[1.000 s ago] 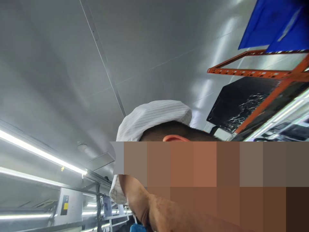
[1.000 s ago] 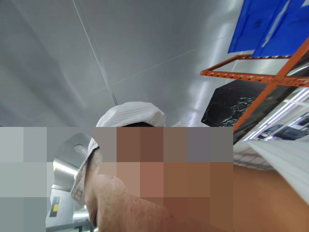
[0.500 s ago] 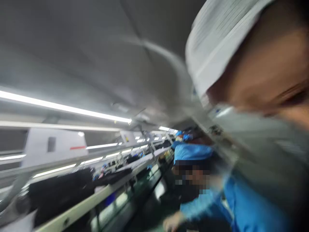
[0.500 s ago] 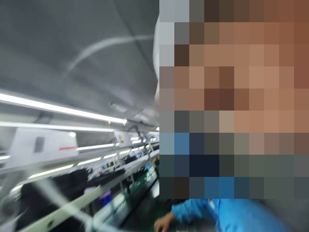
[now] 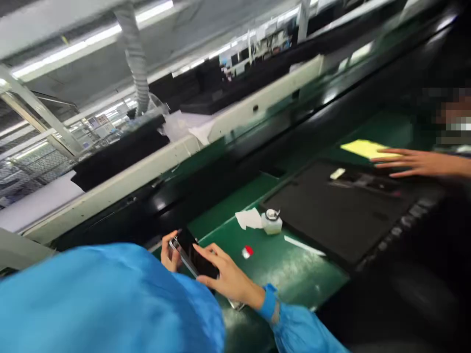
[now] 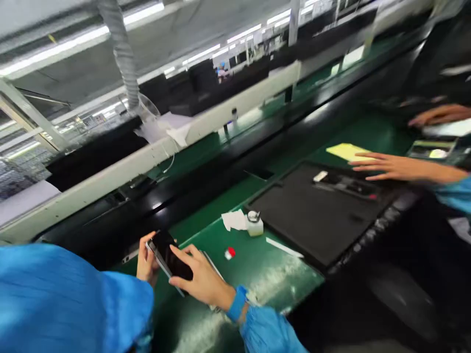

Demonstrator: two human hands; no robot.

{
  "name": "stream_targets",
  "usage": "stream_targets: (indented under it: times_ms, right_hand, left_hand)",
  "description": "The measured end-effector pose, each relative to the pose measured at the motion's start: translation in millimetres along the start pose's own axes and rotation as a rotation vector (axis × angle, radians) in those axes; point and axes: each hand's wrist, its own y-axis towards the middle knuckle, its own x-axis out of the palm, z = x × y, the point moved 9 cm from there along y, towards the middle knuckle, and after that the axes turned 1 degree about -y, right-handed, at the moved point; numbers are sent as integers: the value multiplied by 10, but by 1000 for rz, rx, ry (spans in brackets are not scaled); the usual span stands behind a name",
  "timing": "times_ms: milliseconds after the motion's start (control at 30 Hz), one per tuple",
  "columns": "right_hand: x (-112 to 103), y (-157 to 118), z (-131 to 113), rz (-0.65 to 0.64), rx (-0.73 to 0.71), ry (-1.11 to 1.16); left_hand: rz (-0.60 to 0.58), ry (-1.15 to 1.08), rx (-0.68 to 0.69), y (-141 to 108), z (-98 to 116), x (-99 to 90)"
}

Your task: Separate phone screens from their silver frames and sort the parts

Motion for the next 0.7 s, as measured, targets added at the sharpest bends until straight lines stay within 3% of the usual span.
stream_targets:
  times_ms: [100, 167, 267, 400, 500, 600, 700]
  right_hand:
    - [319, -165, 278, -29, 54, 27]
    - [411, -184, 371, -37, 58, 6]
    - [304, -102, 336, -6, 22, -65]
    - [92, 20, 379, 35, -55, -82]
    - [43, 32, 486, 54, -100, -69]
    - [85, -19, 514, 49, -114, -100]
    - [184, -103, 515, 50, -145, -138]
  left_hand:
    - [-10, -43, -6, -93, -197, -53]
    - [-47, -75, -3, -86, -241, -26]
    - [-245, -137, 35, 6, -203, 159]
    - [-276, -166, -42, 159, -489, 207]
    - [-352, -248, 33, 125, -610, 302]
    - [-340, -360, 27, 13, -623, 412]
    - [-238, -495, -106, -79, -665, 499]
